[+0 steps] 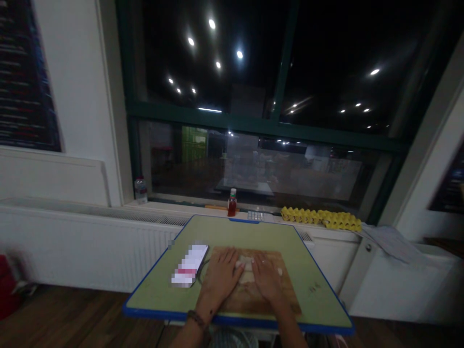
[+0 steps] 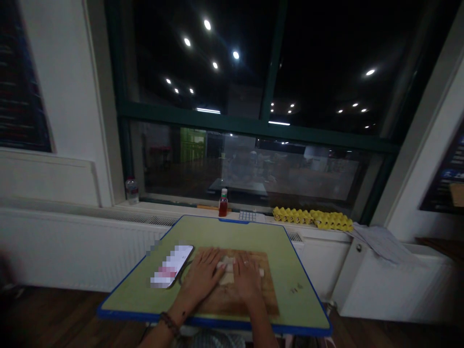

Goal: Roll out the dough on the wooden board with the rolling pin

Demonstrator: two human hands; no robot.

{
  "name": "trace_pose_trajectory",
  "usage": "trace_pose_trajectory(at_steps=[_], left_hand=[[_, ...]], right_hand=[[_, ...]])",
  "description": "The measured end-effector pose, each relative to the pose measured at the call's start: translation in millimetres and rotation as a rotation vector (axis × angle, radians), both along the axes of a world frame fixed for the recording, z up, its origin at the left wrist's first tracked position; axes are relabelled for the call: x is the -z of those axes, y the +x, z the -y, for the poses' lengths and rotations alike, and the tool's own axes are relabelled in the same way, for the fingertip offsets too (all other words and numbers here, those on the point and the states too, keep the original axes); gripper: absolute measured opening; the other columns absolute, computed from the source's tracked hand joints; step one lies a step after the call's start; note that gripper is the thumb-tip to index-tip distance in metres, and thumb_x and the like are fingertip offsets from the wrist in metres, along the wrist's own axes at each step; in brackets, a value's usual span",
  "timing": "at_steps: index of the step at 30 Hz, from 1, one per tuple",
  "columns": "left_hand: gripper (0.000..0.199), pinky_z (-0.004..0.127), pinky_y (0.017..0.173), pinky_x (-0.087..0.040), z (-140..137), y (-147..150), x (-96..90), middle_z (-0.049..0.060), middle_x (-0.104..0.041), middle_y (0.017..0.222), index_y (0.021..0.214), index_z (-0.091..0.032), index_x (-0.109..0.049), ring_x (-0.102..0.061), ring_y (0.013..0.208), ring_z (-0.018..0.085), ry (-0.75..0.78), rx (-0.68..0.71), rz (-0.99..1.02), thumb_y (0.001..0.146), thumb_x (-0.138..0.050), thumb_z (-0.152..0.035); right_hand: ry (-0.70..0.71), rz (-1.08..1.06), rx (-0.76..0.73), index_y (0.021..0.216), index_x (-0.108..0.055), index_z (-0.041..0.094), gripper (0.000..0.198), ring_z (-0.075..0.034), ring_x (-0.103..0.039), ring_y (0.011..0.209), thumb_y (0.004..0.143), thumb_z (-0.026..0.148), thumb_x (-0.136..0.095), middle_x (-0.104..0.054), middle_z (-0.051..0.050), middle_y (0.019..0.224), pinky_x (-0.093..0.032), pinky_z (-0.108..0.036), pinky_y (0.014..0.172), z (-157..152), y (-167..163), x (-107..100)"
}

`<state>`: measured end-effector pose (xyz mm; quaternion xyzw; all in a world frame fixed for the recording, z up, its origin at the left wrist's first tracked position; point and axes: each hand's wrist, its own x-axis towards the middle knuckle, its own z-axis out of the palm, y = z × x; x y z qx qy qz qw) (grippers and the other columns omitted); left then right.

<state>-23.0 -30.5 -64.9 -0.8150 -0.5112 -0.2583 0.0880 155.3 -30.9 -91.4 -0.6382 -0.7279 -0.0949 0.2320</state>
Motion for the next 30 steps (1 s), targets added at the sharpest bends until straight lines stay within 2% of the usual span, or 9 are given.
trace_pose_trajectory(at_steps=[3,6,10,15,20,23,27,30], left_hand=[[0.044,0.050,0.111,-0.031,-6.2,7.6,-8.0,0.010,-0.059,0.136,0.130,-0.019,-0.059,-0.050,0.129,0.027,-0.039,-0.037,-0.003,0.097,-0.037,-0.038],[0.044,0.049,0.111,-0.031,-3.7,12.3,-9.3,0.011,-0.061,0.133,0.126,-0.016,-0.062,-0.051,0.128,0.028,-0.046,-0.076,0.014,0.096,-0.038,-0.038],[0.043,0.048,0.111,-0.032,7.3,9.6,-0.4,0.010,-0.061,0.133,0.126,-0.016,-0.061,-0.050,0.128,0.027,-0.004,-0.052,0.050,0.096,-0.040,-0.038],[0.042,0.047,0.110,-0.034,23.2,0.4,16.9,0.007,-0.061,0.134,0.129,-0.020,-0.058,-0.052,0.125,0.026,0.039,-0.014,0.058,0.095,-0.042,-0.038],[0.051,0.044,0.112,-0.032,40.0,-7.0,38.7,0.005,-0.053,0.143,0.142,-0.021,-0.045,-0.045,0.133,0.024,0.183,0.037,0.049,0.096,-0.042,-0.041],[0.056,0.039,0.111,-0.034,50.5,-11.2,50.6,0.003,-0.052,0.145,0.148,-0.021,-0.035,-0.045,0.134,0.020,0.303,0.040,0.014,0.096,-0.044,-0.039],[0.066,0.036,0.111,-0.033,64.4,-15.6,56.4,0.002,-0.046,0.149,0.153,-0.022,-0.022,-0.042,0.136,0.019,0.352,0.045,-0.039,0.095,-0.045,-0.042],[0.068,0.036,0.112,-0.033,68.3,-17.3,55.5,0.002,-0.044,0.150,0.154,-0.022,-0.018,-0.040,0.138,0.019,0.338,0.061,-0.041,0.095,-0.044,-0.043]], right_hand=[[-0.072,0.030,0.032,0.131,-0.060,0.016,0.049,-0.026,-0.046,0.133,0.100,0.030,-0.024,-0.054,-0.011,0.138,-0.029,-0.048,0.112,-8.7,-3.3,-13.2],[-0.081,0.001,0.082,0.130,-0.061,0.016,0.047,-0.027,-0.046,0.132,0.100,0.032,-0.028,-0.054,-0.012,0.139,-0.030,-0.049,0.111,-8.8,-5.4,-16.6],[0.039,0.039,0.018,0.132,-0.059,0.019,0.043,-0.025,-0.043,0.135,0.098,0.022,-0.033,-0.050,-0.011,0.142,-0.026,-0.048,0.113,3.4,-4.8,-5.1],[0.180,-0.006,0.016,0.135,-0.055,0.021,0.045,-0.022,-0.049,0.129,0.100,0.026,-0.028,-0.056,-0.007,0.139,-0.031,-0.044,0.112,23.4,-2.6,13.8],[0.245,-0.019,0.034,0.137,-0.053,0.023,0.045,-0.022,-0.048,0.130,0.100,0.028,-0.027,-0.055,-0.004,0.139,-0.032,-0.044,0.111,44.3,-0.7,26.6],[0.256,0.038,-0.014,0.141,-0.048,0.023,0.046,-0.021,-0.043,0.135,0.100,0.029,-0.028,-0.049,-0.003,0.145,-0.034,-0.042,0.111,58.1,3.4,31.7],[0.268,0.102,-0.059,0.142,-0.047,0.025,0.045,-0.020,-0.039,0.138,0.100,0.032,-0.031,-0.042,0.000,0.149,-0.036,-0.041,0.111,72.0,9.3,36.3],[0.257,0.108,-0.050,0.143,-0.046,0.025,0.046,-0.020,-0.038,0.138,0.100,0.031,-0.030,-0.042,0.000,0.149,-0.035,-0.041,0.111,74.3,10.5,35.3]])
